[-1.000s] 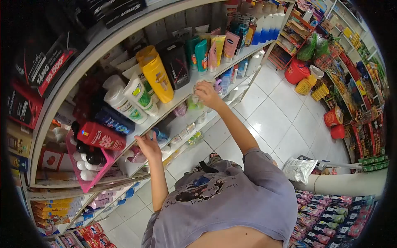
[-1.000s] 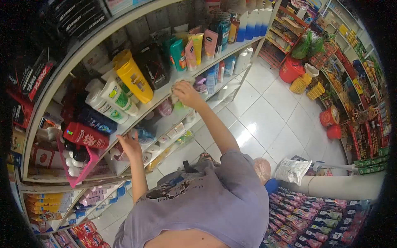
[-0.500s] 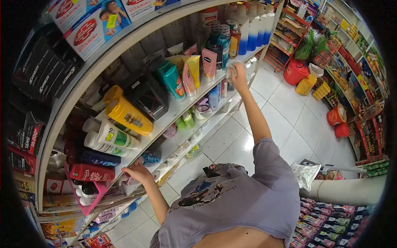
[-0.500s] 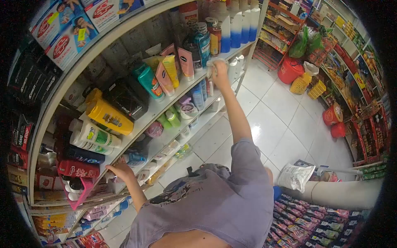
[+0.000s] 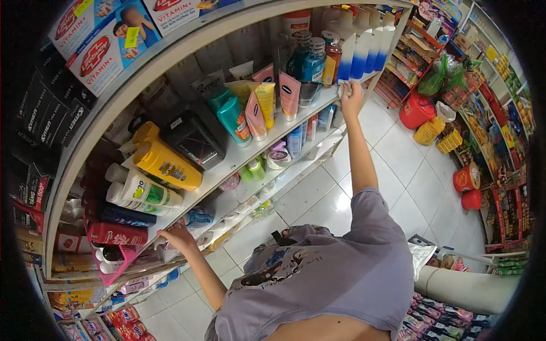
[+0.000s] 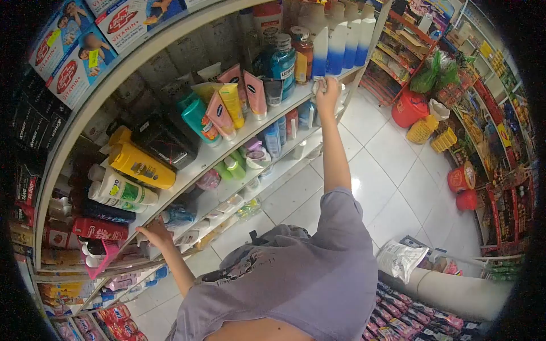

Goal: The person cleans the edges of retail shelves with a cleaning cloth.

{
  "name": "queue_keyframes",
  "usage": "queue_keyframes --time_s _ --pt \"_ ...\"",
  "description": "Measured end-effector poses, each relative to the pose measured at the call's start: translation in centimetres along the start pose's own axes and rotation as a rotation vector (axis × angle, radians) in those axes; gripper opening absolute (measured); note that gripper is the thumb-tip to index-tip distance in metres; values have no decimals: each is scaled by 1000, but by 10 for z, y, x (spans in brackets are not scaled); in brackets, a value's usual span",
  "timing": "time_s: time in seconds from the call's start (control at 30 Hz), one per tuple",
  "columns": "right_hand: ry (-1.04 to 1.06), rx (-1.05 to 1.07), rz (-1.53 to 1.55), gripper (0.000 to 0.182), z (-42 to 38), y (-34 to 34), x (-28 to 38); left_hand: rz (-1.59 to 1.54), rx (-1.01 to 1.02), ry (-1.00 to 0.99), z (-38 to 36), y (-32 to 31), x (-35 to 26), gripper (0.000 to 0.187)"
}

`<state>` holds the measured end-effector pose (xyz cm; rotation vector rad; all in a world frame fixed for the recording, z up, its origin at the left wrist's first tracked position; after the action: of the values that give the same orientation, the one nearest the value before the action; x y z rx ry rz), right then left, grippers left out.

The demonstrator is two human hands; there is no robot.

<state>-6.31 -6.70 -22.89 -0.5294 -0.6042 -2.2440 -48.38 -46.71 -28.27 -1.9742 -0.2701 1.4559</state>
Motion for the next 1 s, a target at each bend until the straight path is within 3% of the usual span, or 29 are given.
queue_keyframes --time_s 0.03,0.1,0.17,0.27,0.37,0.53,0.63,0.87,1.0 --pt "-48 -10 -10 16 -6 -3 8 14 4 10 1 1 0 69" --pt "-166 -143 222 23 -34 -8 32 24 13 1 -1 -1 0 69" --pt "-153 -254 354 28 -60 -1 88 22 31 19 2 4 0 69" --pt "-176 -80 418 27 -73 1 137 20 17 20 -1 1 -1 67" --pt "-153 -50 382 23 -56 -9 128 46 14 -5 4 8 0 61" --pt "-109 30 396 19 -36 -6 129 43 -23 -1 -3 1 -4 65" --pt "-311 126 434 21 -29 -6 129 45 -7 13 -2 3 -3 66" --pt "-344 189 398 27 -23 -2 134 55 1 2 -2 0 -3 67" --pt "-200 18 401 26 -31 0 118 52 47 -11 -1 0 -3 65"
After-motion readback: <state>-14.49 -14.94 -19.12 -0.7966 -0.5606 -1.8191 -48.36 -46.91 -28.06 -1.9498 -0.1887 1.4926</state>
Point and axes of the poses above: each hand's wrist, its own z-axis towards the middle knuckle, its own y-axis out of the back of the hand, x = y × z, the point moved 2 cm from there along z, towards the middle knuckle
